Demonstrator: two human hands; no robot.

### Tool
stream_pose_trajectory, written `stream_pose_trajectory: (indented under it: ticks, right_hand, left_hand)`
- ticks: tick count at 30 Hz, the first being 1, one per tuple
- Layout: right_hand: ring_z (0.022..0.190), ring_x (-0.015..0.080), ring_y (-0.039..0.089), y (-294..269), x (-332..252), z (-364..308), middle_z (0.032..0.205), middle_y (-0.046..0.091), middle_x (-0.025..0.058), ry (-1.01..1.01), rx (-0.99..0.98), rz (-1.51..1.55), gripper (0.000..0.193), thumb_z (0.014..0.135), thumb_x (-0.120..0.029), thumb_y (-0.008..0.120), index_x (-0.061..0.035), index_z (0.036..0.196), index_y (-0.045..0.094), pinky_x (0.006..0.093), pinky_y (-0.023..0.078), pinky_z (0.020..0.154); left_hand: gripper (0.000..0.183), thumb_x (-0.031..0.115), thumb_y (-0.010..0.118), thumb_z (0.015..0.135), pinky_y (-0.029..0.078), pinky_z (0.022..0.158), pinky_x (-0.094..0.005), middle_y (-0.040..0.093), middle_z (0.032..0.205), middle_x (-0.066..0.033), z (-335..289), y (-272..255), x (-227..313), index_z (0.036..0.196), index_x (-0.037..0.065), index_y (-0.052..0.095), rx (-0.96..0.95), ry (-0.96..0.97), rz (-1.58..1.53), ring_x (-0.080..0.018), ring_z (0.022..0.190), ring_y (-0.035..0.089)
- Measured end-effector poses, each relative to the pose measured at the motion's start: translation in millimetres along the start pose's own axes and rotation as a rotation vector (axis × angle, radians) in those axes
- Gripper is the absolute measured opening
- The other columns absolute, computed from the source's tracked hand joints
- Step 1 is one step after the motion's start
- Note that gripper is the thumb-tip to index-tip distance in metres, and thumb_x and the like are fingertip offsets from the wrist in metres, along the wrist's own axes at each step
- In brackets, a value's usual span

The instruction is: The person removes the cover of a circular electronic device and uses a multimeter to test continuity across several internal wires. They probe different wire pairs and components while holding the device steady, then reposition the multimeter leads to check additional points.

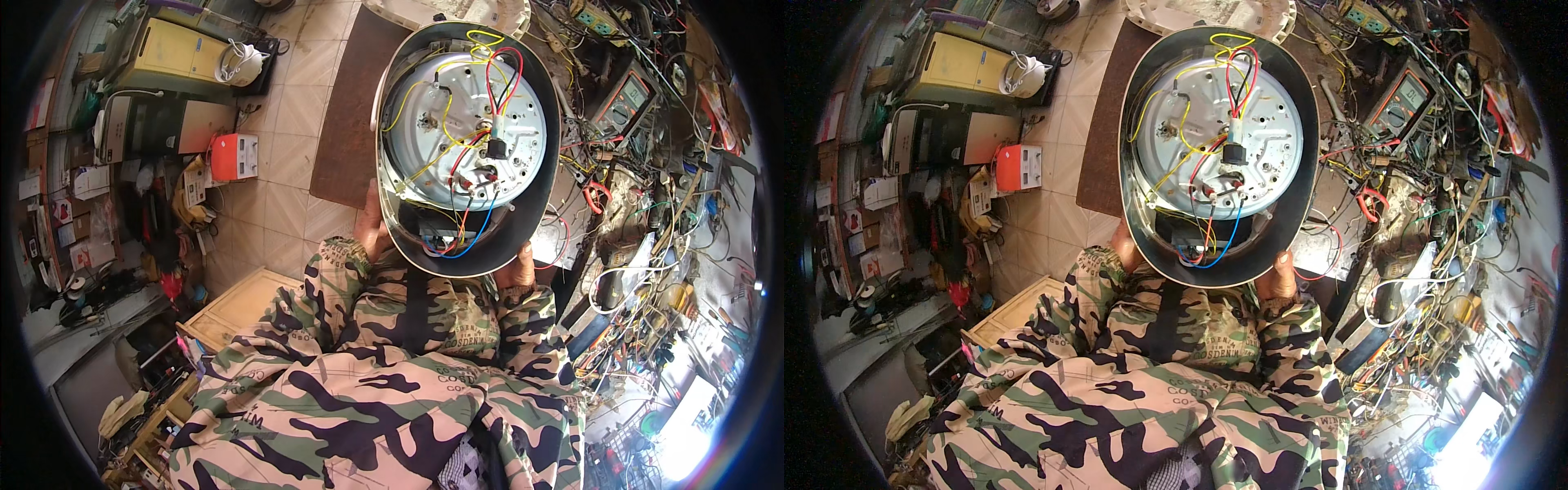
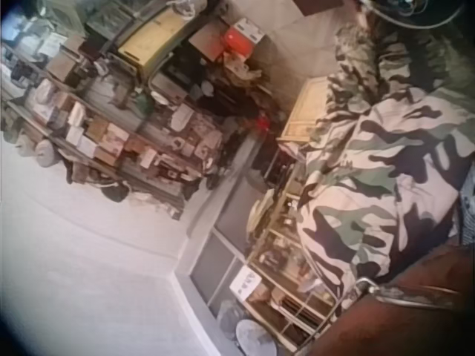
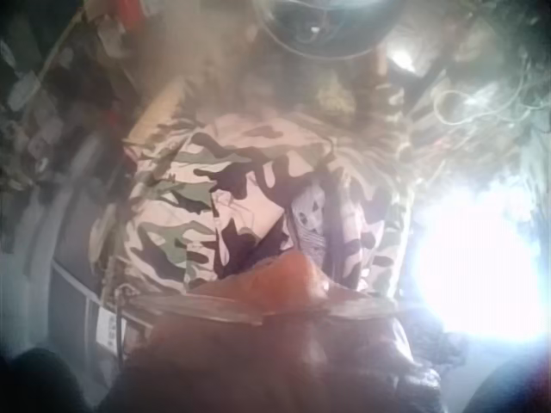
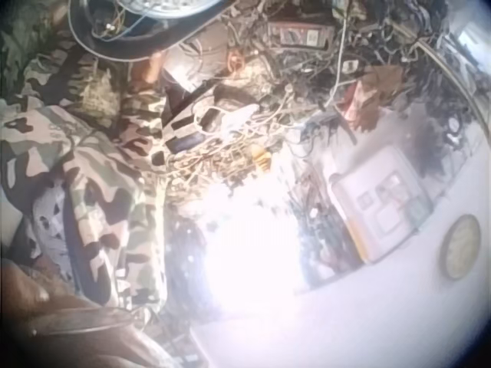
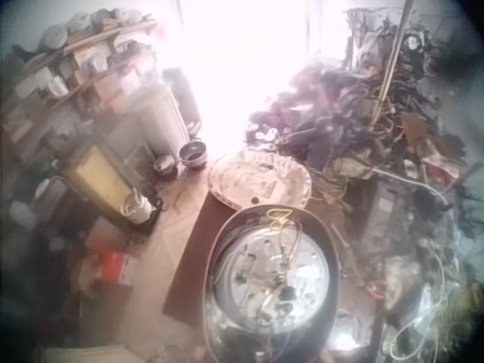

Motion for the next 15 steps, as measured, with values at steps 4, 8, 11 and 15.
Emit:
stream_pose_trajectory:
  ticks: [4,8,11,15]
  right_hand:
    - [0.13,0.0275,0.05,16,-4,0,0.143,0.052,0.008,0.0,0.008,0.003,0.081,0.083,-0.043,0.078,-0.0063,0.146,0.043,0.0454,0.037,0.113]
    - [0.133,0.0294,0.047,12,-2,2,0.144,0.05,0.0108,-0.013,0.005,0.007,0.085,0.082,-0.043,0.078,-0.0027,0.147,0.04,0.0454,0.034,0.114]
    - [0.134,0.0298,0.045,21,-6,2,0.146,0.047,0.012,-0.025,0.044,-0.03,0.09,0.081,-0.044,0.079,-0.0023,0.148,0.036,0.045,0.034,0.114]
    - [0.136,0.0299,0.043,23,-6,4,0.149,0.043,0.0119,-0.012,0.049,-0.041,0.095,0.079,-0.047,0.079,-0.0029,0.15,0.032,0.0447,0.033,0.115]
  left_hand:
    - [0.061,0.047,0.051,0.102,0.048,0.095,-0.0359,0.056,0.131,-0.0071,-8,18,16,0.149,0.014,0.03,0.045,-0.164,-0.493,-0.0202,0.114,0.056]
    - [0.06,0.056,0.057,0.096,0.045,0.101,-0.0417,0.061,0.121,-0.0076,-5,4,-8,0.13,0.007,0.055,0.066,0.083,-0.378,-0.0246,0.113,0.057]
    - [0.06,0.055,0.059,0.095,0.045,0.102,-0.0428,0.061,0.124,-0.0081,-1,2,-10,0.131,0.008,0.054,0.011,0.077,-0.413,-0.0253,0.116,0.056]
    - [0.061,0.054,0.061,0.094,0.044,0.105,-0.0442,0.059,0.128,-0.0087,4,-3,-13,0.133,0.008,0.054,-0.056,-0.038,-0.576,-0.0263,0.119,0.054]
Point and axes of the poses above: each hand's wrist, its own z-axis towards the middle knuckle, its own y-axis out of the palm, x = y × z, the point moved 4 cm from there along z, towards the middle knuckle
